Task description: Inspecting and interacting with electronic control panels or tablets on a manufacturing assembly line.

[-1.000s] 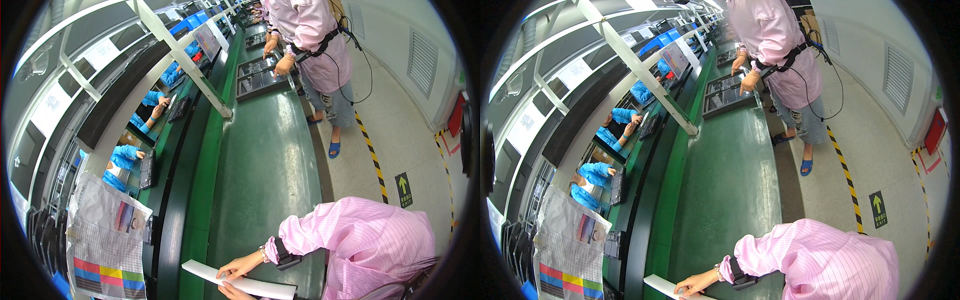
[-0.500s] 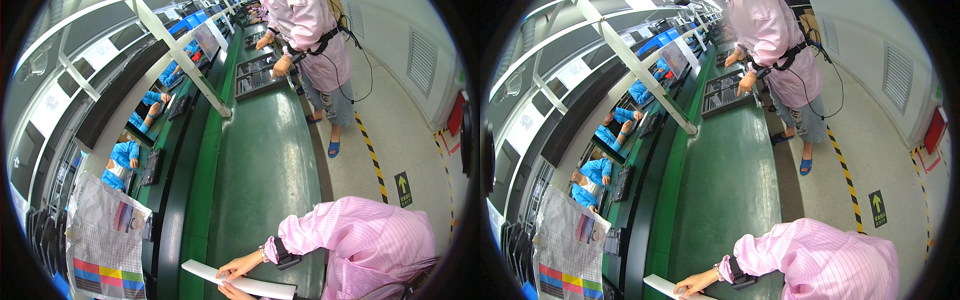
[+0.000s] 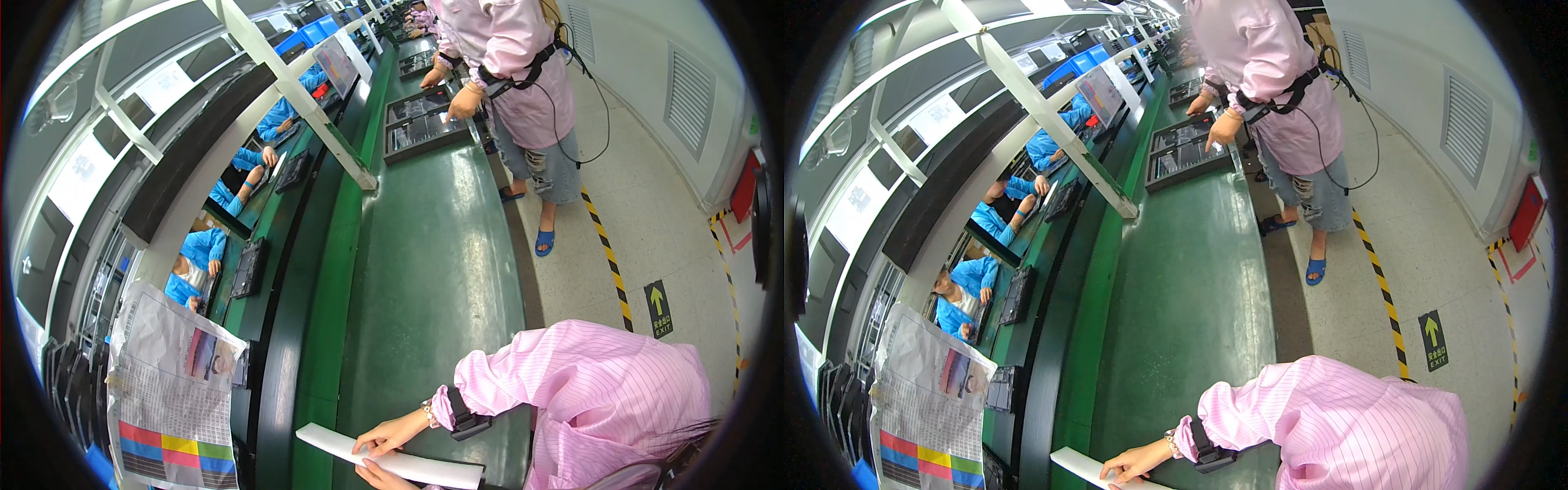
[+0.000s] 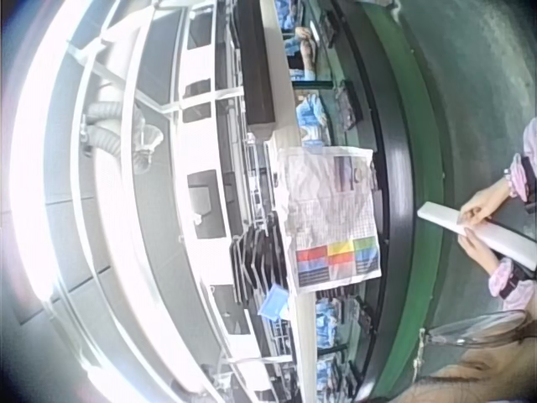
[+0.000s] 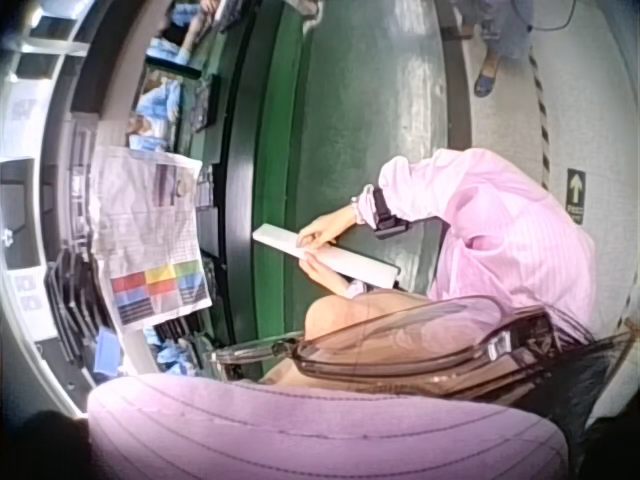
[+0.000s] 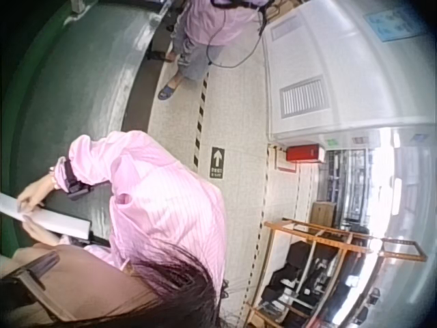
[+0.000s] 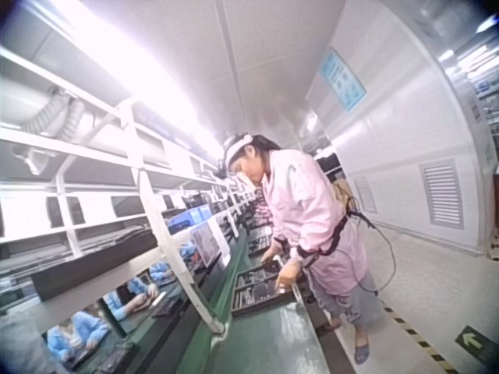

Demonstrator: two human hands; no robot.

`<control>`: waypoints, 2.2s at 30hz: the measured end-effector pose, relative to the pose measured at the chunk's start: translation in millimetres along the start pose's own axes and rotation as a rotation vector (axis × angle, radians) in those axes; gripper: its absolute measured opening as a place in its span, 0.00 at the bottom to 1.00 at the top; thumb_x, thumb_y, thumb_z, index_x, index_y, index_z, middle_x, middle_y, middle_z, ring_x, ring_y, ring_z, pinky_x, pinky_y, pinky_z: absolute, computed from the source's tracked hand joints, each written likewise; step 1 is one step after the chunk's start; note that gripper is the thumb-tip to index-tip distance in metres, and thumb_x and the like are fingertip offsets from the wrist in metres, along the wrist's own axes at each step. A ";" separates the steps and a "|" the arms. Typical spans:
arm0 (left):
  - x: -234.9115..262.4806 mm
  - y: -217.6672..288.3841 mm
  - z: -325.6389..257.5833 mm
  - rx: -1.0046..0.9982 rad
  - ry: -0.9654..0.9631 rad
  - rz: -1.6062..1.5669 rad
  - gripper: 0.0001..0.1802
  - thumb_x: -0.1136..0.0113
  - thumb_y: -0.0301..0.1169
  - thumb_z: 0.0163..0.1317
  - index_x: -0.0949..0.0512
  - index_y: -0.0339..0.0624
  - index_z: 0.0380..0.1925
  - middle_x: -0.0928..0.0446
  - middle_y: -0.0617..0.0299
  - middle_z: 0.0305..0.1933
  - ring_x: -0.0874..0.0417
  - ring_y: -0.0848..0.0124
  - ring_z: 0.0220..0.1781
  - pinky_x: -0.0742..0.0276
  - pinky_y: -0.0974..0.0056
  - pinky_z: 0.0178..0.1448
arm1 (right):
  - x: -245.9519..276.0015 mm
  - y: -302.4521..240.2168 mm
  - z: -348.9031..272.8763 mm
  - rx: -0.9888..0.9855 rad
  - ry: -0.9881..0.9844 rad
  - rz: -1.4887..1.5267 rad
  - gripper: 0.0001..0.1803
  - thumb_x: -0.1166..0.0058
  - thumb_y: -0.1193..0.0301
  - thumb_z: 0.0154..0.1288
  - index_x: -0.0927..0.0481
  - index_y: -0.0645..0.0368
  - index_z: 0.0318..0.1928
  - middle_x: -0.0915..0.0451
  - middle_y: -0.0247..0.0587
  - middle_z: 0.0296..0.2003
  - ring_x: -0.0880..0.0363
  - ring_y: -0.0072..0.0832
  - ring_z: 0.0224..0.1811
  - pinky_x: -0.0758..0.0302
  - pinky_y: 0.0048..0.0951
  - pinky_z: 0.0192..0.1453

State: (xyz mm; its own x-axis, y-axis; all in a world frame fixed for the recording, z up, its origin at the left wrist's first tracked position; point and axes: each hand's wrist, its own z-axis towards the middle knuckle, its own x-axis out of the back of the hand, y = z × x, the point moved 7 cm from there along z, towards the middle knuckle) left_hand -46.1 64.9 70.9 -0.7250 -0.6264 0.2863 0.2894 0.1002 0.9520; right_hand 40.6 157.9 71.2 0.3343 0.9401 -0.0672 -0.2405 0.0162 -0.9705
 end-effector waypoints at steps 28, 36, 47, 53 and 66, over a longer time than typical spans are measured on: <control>17.9 10.8 5.3 -0.069 0.096 0.043 0.26 0.55 0.38 0.69 0.40 0.31 0.60 0.39 0.47 0.60 0.32 0.59 0.57 0.32 0.59 0.58 | 173.7 -125.1 -202.0 -0.353 0.716 -1.942 0.29 0.48 0.43 0.54 0.28 0.60 0.34 0.28 0.39 0.30 0.29 0.33 0.37 0.36 0.33 0.43; 9.8 65.6 -79.8 -0.380 -0.242 0.474 0.26 0.45 0.31 0.61 0.34 0.41 0.60 0.47 0.47 0.68 0.45 0.47 0.68 0.46 0.50 0.67 | 114.2 -99.4 -181.8 -0.132 0.640 -1.792 0.10 0.47 0.68 0.55 0.30 0.61 0.31 0.28 0.39 0.25 0.27 0.33 0.32 0.32 0.30 0.37; 11.4 64.3 -159.6 -0.272 -0.461 0.942 0.34 0.43 0.44 0.58 0.38 0.42 0.62 0.48 0.52 0.71 0.51 0.48 0.72 0.46 0.42 0.67 | -59.7 -65.0 -96.2 0.089 0.541 -1.386 0.08 0.51 0.72 0.50 0.29 0.63 0.30 0.27 0.44 0.28 0.28 0.34 0.31 0.32 0.32 0.36; 67.6 54.2 -166.2 -0.104 -0.254 0.795 0.27 0.47 0.34 0.61 0.38 0.34 0.58 0.37 0.48 0.62 0.42 0.50 0.68 0.48 0.49 0.67 | -140.5 -90.4 -85.9 0.227 0.145 -1.132 0.11 0.47 0.68 0.52 0.26 0.62 0.34 0.29 0.36 0.29 0.31 0.30 0.38 0.37 0.28 0.38; 91.8 76.6 -140.6 -0.135 -0.092 0.771 0.32 0.46 0.29 0.60 0.44 0.30 0.62 0.33 0.46 0.59 0.33 0.54 0.62 0.45 0.54 0.66 | 51.6 -113.4 -107.3 0.093 0.064 -1.467 0.25 0.50 0.80 0.46 0.31 0.70 0.49 0.25 0.46 0.44 0.30 0.33 0.53 0.39 0.37 0.59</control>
State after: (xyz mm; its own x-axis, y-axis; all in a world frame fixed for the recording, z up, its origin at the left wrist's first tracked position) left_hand -2.6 -93.6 154.8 -0.3356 -0.3514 0.8740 0.8010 0.3819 0.4611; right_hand 183.0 168.0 153.0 0.3639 0.0461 0.9303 0.2865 0.9448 -0.1589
